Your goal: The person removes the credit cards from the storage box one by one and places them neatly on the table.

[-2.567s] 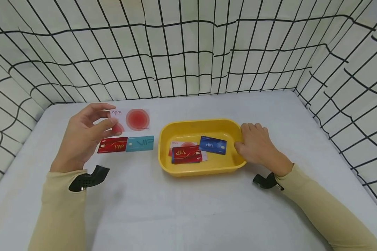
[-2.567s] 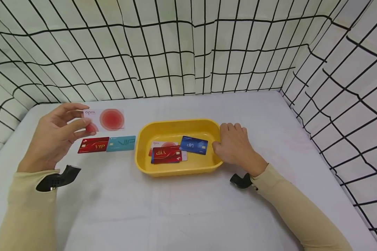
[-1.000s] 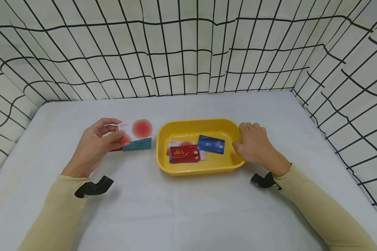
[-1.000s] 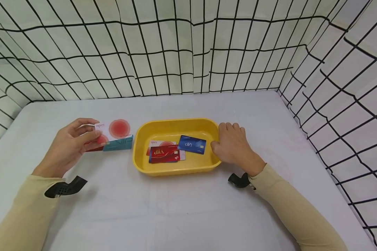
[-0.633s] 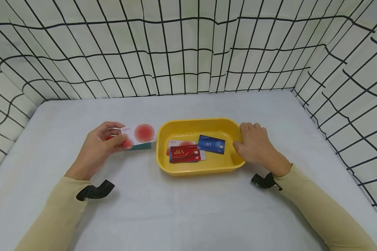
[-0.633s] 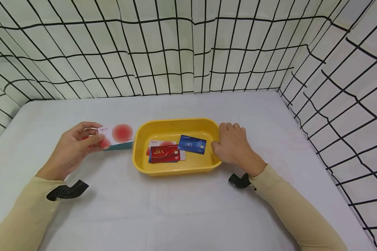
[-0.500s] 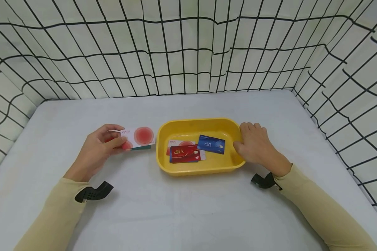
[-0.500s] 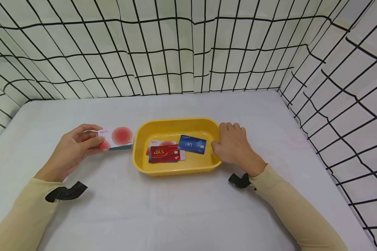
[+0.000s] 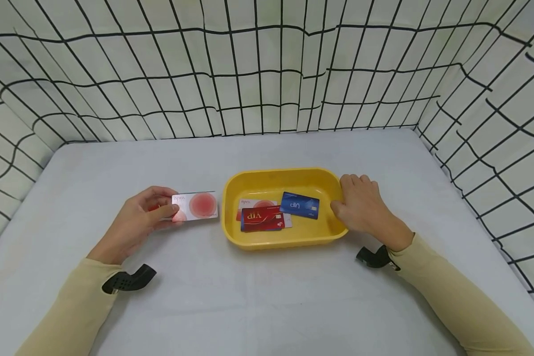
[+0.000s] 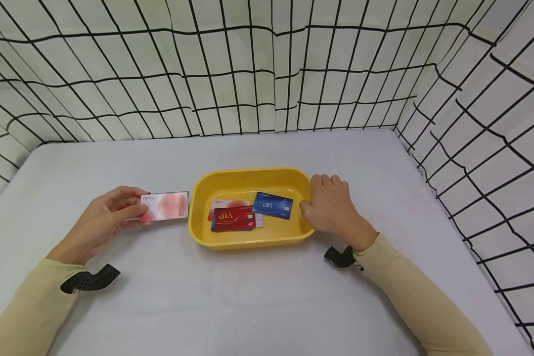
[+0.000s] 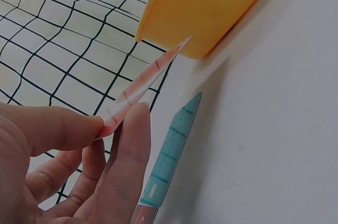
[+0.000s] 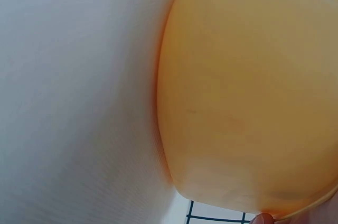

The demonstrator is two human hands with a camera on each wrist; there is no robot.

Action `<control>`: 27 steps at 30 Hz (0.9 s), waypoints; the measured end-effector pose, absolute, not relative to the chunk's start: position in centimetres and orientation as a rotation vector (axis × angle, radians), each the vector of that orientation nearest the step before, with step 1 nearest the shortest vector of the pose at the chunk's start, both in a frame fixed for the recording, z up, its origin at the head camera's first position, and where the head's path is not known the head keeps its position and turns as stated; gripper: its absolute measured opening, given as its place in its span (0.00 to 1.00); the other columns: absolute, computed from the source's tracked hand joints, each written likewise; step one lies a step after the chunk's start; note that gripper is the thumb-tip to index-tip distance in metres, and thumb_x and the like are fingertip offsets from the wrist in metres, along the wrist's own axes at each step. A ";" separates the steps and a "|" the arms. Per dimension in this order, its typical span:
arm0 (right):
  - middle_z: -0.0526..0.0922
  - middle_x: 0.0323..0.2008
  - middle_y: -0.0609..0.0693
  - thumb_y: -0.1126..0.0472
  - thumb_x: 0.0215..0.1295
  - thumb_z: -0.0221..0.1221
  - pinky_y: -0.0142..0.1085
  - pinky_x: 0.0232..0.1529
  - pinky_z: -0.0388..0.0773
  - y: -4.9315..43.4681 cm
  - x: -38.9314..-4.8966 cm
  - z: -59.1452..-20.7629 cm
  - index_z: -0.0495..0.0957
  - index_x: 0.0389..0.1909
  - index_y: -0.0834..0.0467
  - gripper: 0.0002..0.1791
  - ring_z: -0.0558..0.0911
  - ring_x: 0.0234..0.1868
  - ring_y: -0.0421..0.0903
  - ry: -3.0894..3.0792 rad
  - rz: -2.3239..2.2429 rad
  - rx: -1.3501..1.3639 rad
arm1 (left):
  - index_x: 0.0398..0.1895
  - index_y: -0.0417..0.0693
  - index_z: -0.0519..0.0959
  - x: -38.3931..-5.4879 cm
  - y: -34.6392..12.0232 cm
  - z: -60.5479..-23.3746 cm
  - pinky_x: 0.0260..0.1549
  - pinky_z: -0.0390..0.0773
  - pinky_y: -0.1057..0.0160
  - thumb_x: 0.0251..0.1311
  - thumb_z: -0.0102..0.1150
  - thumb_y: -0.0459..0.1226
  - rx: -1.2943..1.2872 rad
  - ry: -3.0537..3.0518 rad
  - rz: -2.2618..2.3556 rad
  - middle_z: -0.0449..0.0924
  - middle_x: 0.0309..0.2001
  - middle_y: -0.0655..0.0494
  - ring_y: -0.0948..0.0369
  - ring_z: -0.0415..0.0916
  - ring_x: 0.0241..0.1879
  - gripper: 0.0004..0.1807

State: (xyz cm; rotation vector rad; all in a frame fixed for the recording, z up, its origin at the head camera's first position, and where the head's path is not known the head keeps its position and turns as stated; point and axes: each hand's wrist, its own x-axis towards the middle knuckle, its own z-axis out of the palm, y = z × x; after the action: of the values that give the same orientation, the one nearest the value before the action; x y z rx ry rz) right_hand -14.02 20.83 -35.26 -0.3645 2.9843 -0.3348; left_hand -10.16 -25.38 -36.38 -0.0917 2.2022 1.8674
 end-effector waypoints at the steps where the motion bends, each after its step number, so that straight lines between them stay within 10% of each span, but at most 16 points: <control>1: 0.70 0.36 0.56 0.54 0.65 0.47 0.44 0.41 0.56 20.8 -14.0 -35.3 0.69 0.48 0.65 0.19 0.65 0.42 0.56 2.984 -0.336 -0.362 | 0.59 0.48 0.72 -10.1 -25.4 -36.4 0.44 0.88 0.67 0.71 0.63 0.38 -0.092 2.204 1.860 0.77 0.46 0.61 0.65 0.78 0.47 0.18; 27: 0.70 0.37 0.57 0.54 0.65 0.47 0.44 0.42 0.57 20.8 -13.9 -35.3 0.69 0.50 0.65 0.20 0.66 0.42 0.56 2.987 -0.343 -0.372 | 0.62 0.49 0.71 -9.5 -26.2 -37.0 0.47 0.88 0.65 0.69 0.66 0.42 -0.160 2.215 1.754 0.71 0.47 0.58 0.67 0.81 0.45 0.23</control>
State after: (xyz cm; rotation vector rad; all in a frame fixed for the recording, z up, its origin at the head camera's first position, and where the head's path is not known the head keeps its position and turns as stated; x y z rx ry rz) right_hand -13.93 20.81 -35.27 -0.3725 2.9874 -0.3429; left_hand -9.48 -26.16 -36.95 -0.1598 2.2150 1.7536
